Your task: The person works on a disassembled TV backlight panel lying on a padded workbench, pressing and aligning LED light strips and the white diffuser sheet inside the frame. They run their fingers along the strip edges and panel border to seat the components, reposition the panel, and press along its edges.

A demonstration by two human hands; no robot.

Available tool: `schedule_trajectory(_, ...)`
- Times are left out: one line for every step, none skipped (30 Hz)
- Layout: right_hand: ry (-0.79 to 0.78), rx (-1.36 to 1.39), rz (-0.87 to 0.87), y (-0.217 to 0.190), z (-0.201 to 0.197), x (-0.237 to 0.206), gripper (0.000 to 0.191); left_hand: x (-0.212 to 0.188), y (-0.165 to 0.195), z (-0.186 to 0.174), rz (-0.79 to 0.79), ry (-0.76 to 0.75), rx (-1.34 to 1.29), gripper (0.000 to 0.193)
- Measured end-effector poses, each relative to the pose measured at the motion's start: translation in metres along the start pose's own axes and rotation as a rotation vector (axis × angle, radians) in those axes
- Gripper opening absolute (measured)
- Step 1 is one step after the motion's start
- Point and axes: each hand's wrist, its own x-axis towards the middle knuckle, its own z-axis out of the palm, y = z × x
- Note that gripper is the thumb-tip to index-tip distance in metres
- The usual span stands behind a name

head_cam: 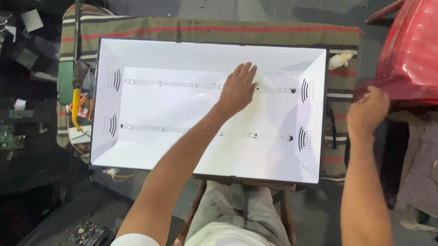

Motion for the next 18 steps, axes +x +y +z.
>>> schedule_trajectory(0.018,0.061,-0.003,-0.009,0.006,0.001,0.023,0.006,-0.001,0.002,0.020,-0.024,0.037,0.056)
schedule_trajectory(0.034,0.120,-0.005,-0.019,0.012,0.000,0.028,0.011,-0.002,0.004,0.030,-0.044,0.064,0.059)
schedule_trajectory(0.005,0.116,-0.036,-0.031,0.019,-0.001,0.020,0.017,-0.003,0.006,0.042,-0.063,0.090,0.062)
schedule_trajectory(-0.023,0.112,-0.068,-0.045,0.028,-0.001,0.012,0.025,-0.004,0.007,0.054,-0.079,0.116,0.065)
schedule_trajectory(-0.057,0.159,-0.089,-0.059,0.039,-0.001,0.017,0.031,-0.005,0.008,0.055,-0.083,0.131,0.066)
schedule_trajectory(-0.092,0.206,-0.110,-0.073,0.049,-0.001,0.023,0.037,-0.006,0.008,0.055,-0.088,0.145,0.067)
schedule_trajectory(-0.150,0.225,-0.033,-0.086,0.062,0.003,0.029,0.044,-0.009,0.008,0.058,-0.089,0.162,0.069)
schedule_trajectory(-0.204,0.245,0.046,-0.099,0.075,0.010,0.036,0.050,-0.012,0.008,0.062,-0.083,0.179,0.069)
schedule_trajectory(-0.236,0.201,0.066,-0.108,0.087,0.018,0.040,0.055,-0.015,0.008,0.065,-0.080,0.196,0.069)
schedule_trajectory(-0.270,0.158,0.089,-0.116,0.098,0.025,0.044,0.058,-0.018,0.009,0.066,-0.079,0.213,0.069)
schedule_trajectory(-0.304,0.116,0.110,-0.121,0.106,0.032,0.048,0.061,-0.023,0.008,0.061,-0.066,0.210,0.069)
schedule_trajectory(-0.285,0.082,0.080,-0.125,0.113,0.039,0.049,0.064,-0.029,0.008,0.057,-0.050,0.209,0.068)
schedule_trajectory(-0.265,0.048,0.050,-0.129,0.121,0.044,0.050,0.068,-0.036,0.008,0.054,-0.035,0.210,0.068)
schedule_trajectory(-0.250,0.014,0.021,-0.133,0.127,0.047,0.051,0.071,-0.044,0.007,0.039,0.002,0.198,0.064)
schedule_trajectory(-0.251,-0.023,0.023,-0.136,0.133,0.048,0.050,0.075,-0.053,0.006,0.024,0.040,0.186,0.061)
schedule_trajectory(-0.251,-0.062,0.025,-0.138,0.138,0.048,0.048,0.078,-0.061,0.006,0.010,0.079,0.174,0.058)
schedule_trajectory(-0.249,-0.102,0.027,-0.140,0.142,0.049,0.047,0.082,-0.069,0.006,0.012,0.095,0.127,0.051)
schedule_trajectory(-0.218,-0.118,0.009,-0.141,0.147,0.049,0.046,0.085,-0.076,0.007,0.010,0.109,0.080,0.044)
